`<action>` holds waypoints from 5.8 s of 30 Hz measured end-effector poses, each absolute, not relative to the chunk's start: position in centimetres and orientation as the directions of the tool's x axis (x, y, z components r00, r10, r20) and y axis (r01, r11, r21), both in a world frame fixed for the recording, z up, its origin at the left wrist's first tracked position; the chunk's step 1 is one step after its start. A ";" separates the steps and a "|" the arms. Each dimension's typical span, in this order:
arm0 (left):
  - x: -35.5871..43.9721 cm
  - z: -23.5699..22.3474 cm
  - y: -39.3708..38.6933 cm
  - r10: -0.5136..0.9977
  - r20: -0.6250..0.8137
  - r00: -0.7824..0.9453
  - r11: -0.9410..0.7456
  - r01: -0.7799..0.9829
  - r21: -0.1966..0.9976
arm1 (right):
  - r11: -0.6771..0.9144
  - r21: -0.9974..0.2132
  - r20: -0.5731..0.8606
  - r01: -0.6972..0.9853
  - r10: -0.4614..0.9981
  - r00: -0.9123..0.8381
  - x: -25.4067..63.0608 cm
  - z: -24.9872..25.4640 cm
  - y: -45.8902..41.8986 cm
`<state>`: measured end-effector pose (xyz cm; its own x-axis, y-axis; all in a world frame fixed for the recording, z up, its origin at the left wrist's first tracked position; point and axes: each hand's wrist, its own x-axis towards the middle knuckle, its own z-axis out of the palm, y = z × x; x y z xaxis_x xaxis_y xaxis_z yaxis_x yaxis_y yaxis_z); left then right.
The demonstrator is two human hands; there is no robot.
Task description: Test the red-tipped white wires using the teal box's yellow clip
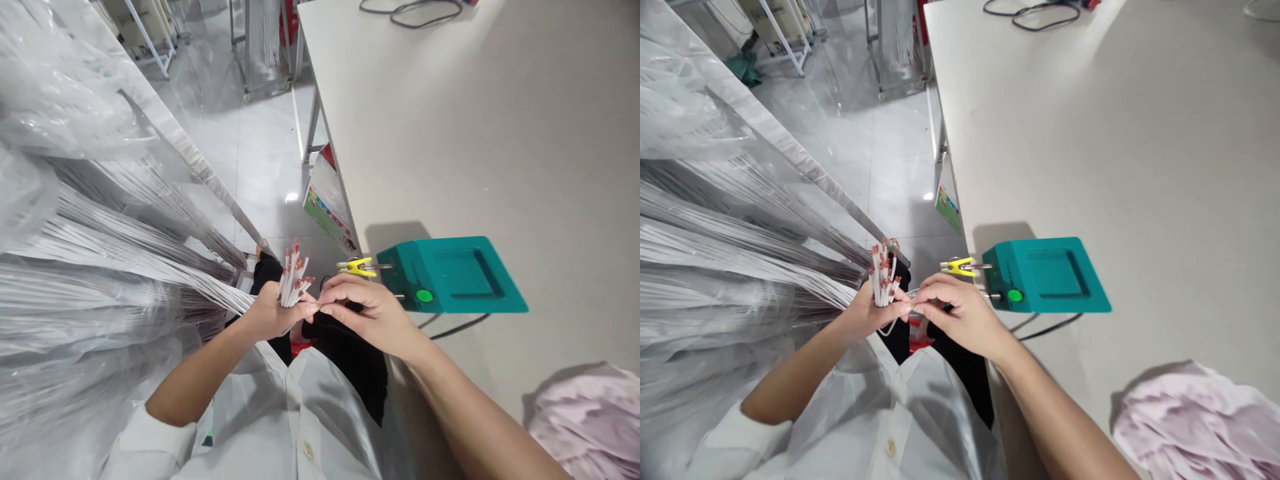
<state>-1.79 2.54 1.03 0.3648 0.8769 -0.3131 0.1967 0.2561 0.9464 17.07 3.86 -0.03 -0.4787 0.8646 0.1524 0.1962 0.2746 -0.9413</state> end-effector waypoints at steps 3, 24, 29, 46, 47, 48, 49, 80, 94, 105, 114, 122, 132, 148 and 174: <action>-2.3 0.6 2.5 0.827 -0.397 0.398 0.407 0.063 0.911 | 0.122 -0.991 0.089 0.049 0.894 -0.440 16.6 -0.3 3.6; -1.1 0.4 1.9 0.898 -0.387 0.212 0.392 0.019 0.920 | -0.319 -0.890 -0.259 -0.325 0.942 -0.215 14.4 -2.7 2.1; -1.3 -0.3 1.8 0.880 -0.426 0.211 0.444 -0.046 0.895 | -0.215 -0.937 -0.164 -0.275 0.967 -0.198 14.1 -2.6 2.1; 0.4 -0.8 1.0 0.962 -0.271 -0.035 0.270 0.264 0.926 | 0.744 -0.030 0.621 0.668 0.537 -0.571 16.1 -2.4 2.7; 0.4 -0.9 1.1 0.954 -0.296 -0.043 0.297 0.250 0.922 | 0.748 -0.019 0.607 0.663 0.536 -0.587 16.1 -2.3 2.7; 0.3 -0.9 1.1 0.947 -0.318 -0.048 0.320 0.232 0.919 | 0.746 -0.017 0.594 0.665 0.543 -0.594 16.1 -2.3 2.7; 0.3 -0.7 1.2 0.941 -0.335 -0.051 0.338 0.214 0.917 | 0.738 -0.023 0.576 0.675 0.562 -0.594 16.1 -2.2 2.7; 0.0 0.2 1.5 0.947 -0.317 0.058 0.291 0.274 0.917 | 0.695 -0.370 0.597 0.617 0.686 -0.415 15.2 -2.5 2.4; -0.6 1.0 0.9 0.959 -0.251 0.130 0.218 0.228 0.949 | 0.579 -0.653 0.514 0.487 0.812 -0.277 14.5 -1.4 1.9; -0.4 -0.9 0.2 0.984 -0.179 -0.017 0.174 0.349 0.921 | 0.022 -0.953 -0.060 0.303 0.964 -0.260 14.5 0.4 2.2; -0.5 0.2 -0.1 0.970 -0.237 0.055 0.208 0.323 0.923 | -0.663 -0.730 -0.533 -0.164 0.703 -0.471 15.8 -0.4 2.6; -0.3 0.4 0.4 0.965 -0.249 0.077 0.212 0.323 0.922 | 0.163 -0.947 0.071 0.275 0.946 -0.316 15.8 -0.4 2.0; 0.6 -0.2 1.6 0.930 -0.368 0.002 0.362 0.178 0.915 | 0.678 -0.057 0.434 0.733 0.678 -0.593 18.2 0.3 3.2; 1.8 -0.7 5.7 0.917 -0.367 0.157 0.367 0.033 0.930 | 0.594 0.048 0.025 0.803 0.803 -0.596 21.6 2.9 8.0; 1.3 -1.3 2.2 0.984 -0.114 0.138 0.077 0.250 0.965 | -0.430 -0.892 -0.450 0.135 0.824 -0.346 16.5 2.2 5.7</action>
<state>1.26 2.20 -1.27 0.1375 0.9839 -0.1139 0.2500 0.0767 0.9652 16.48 5.74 2.18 -0.3458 0.8236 -0.4496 0.1352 -0.4304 -0.8924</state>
